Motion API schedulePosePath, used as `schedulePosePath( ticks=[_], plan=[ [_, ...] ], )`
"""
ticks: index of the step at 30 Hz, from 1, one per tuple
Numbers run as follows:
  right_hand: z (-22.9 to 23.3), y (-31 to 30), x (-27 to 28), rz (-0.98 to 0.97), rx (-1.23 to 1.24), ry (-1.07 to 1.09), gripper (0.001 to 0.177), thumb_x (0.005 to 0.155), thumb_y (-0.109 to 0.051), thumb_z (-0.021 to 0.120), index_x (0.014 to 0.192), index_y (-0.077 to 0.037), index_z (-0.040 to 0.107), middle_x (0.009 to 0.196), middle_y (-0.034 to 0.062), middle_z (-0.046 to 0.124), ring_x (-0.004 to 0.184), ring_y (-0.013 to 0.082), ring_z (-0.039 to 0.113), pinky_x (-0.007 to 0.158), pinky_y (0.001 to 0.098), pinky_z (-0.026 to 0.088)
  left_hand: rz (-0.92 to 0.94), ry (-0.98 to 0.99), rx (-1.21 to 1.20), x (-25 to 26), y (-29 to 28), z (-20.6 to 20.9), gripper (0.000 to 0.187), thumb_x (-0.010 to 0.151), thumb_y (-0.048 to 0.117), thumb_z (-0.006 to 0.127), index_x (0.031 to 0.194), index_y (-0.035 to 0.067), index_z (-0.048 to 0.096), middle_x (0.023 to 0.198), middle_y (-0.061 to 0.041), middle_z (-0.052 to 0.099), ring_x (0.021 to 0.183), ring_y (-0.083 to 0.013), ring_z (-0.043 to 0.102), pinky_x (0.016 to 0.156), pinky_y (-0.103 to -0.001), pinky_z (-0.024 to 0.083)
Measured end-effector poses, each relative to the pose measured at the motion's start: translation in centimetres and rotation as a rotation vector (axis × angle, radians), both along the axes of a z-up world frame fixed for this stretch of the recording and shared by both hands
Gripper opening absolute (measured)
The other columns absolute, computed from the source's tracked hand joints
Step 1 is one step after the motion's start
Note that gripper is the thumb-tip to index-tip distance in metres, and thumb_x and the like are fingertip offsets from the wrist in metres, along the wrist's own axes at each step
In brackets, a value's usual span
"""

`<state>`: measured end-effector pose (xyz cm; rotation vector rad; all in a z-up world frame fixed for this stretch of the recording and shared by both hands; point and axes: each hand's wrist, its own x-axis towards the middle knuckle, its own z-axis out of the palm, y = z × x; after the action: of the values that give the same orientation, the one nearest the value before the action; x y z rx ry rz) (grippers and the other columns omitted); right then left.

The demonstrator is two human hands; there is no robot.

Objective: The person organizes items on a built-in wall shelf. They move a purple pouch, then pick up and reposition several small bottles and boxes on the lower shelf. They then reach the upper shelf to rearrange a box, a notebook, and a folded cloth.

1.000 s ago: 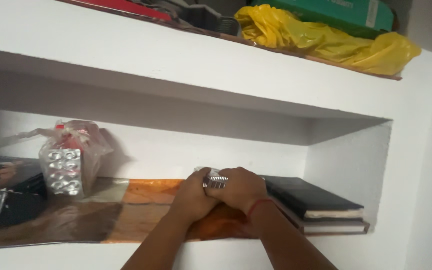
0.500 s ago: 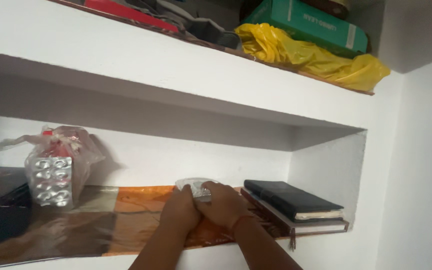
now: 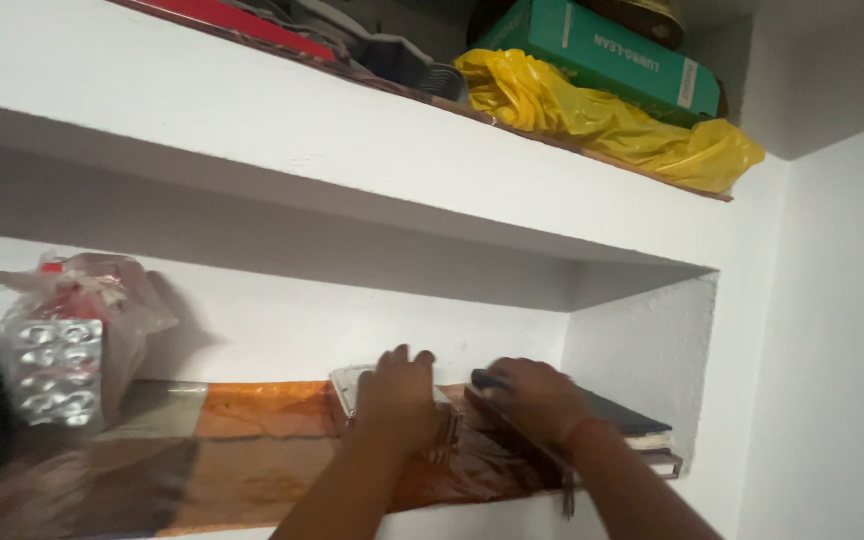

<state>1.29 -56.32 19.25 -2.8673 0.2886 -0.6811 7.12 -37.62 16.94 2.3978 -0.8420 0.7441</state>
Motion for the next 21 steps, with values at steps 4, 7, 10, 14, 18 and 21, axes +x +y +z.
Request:
schedulePosePath(
  ticks=[4, 7, 10, 14, 18, 21],
  plan=[
    [0.5, -4.8, -2.1, -0.147, -0.036, 0.087, 0.056, 0.089, -0.049, 0.068, 0.135, -0.017, 0.062, 0.125, 0.0100, 0.068, 0.114, 0.0280, 0.065, 0.103, 0.0398, 0.049, -0.145, 0.009, -0.034, -0.9, -3.5, 0.5, 0.052, 0.080, 0.034, 0.083, 0.122, 0.010, 0.064, 0.136, -0.017, 0.056, 0.128, -0.0322, 0.052, 0.107, -0.047, 0.044],
    [-0.2, -6.6, -3.2, -0.171, 0.058, 0.163, 0.060, 0.086, -0.054, 0.075, 0.131, -0.016, 0.062, 0.114, 0.0095, 0.072, 0.109, 0.0247, 0.069, 0.100, 0.0373, 0.051, -0.260, 0.014, 0.005, -1.1, -6.5, -0.3, 0.044, 0.083, 0.035, 0.077, 0.118, 0.010, 0.067, 0.122, -0.013, 0.067, 0.120, -0.0294, 0.062, 0.106, -0.043, 0.048],
    [-0.5, -7.2, -4.2, 0.000, 0.103, 0.216, 0.049, 0.082, -0.045, 0.069, 0.120, -0.014, 0.067, 0.103, 0.0089, 0.078, 0.100, 0.0250, 0.073, 0.095, 0.0359, 0.055, -0.346, -0.006, 0.027, -1.1, -9.4, -1.9, 0.054, 0.083, 0.041, 0.079, 0.121, 0.007, 0.063, 0.125, -0.015, 0.065, 0.123, -0.0335, 0.058, 0.104, -0.047, 0.046],
    [0.2, -7.1, -4.8, -0.074, 0.079, 0.294, 0.045, 0.079, -0.044, 0.069, 0.118, -0.022, 0.067, 0.112, 0.0006, 0.077, 0.108, 0.0197, 0.069, 0.099, 0.0336, 0.050, -0.369, 0.177, 0.109, 0.1, -11.5, -2.8, 0.062, 0.086, 0.044, 0.076, 0.130, 0.004, 0.059, 0.127, -0.019, 0.068, 0.121, -0.0346, 0.064, 0.104, -0.046, 0.050],
    [0.4, -6.7, -4.6, -0.164, 0.037, 0.297, 0.050, 0.080, -0.044, 0.068, 0.126, -0.024, 0.066, 0.115, 0.0035, 0.077, 0.110, 0.0208, 0.070, 0.099, 0.0344, 0.052, -0.354, 0.335, 0.277, 0.6, -11.1, -2.3, 0.094, 0.090, 0.068, 0.075, 0.140, -0.007, 0.047, 0.132, -0.028, 0.061, 0.124, -0.0412, 0.061, 0.107, -0.048, 0.050],
    [0.2, -6.4, -4.3, -0.172, 0.048, 0.268, 0.062, 0.079, -0.043, 0.069, 0.138, -0.028, 0.060, 0.123, 0.0033, 0.074, 0.116, 0.0211, 0.068, 0.103, 0.0337, 0.051, -0.552, 0.286, 0.206, -0.5, -9.6, -3.0, 0.076, 0.069, 0.070, 0.076, 0.112, 0.007, 0.073, 0.113, -0.014, 0.075, 0.112, -0.0327, 0.069, 0.106, -0.046, 0.048]
  ],
)
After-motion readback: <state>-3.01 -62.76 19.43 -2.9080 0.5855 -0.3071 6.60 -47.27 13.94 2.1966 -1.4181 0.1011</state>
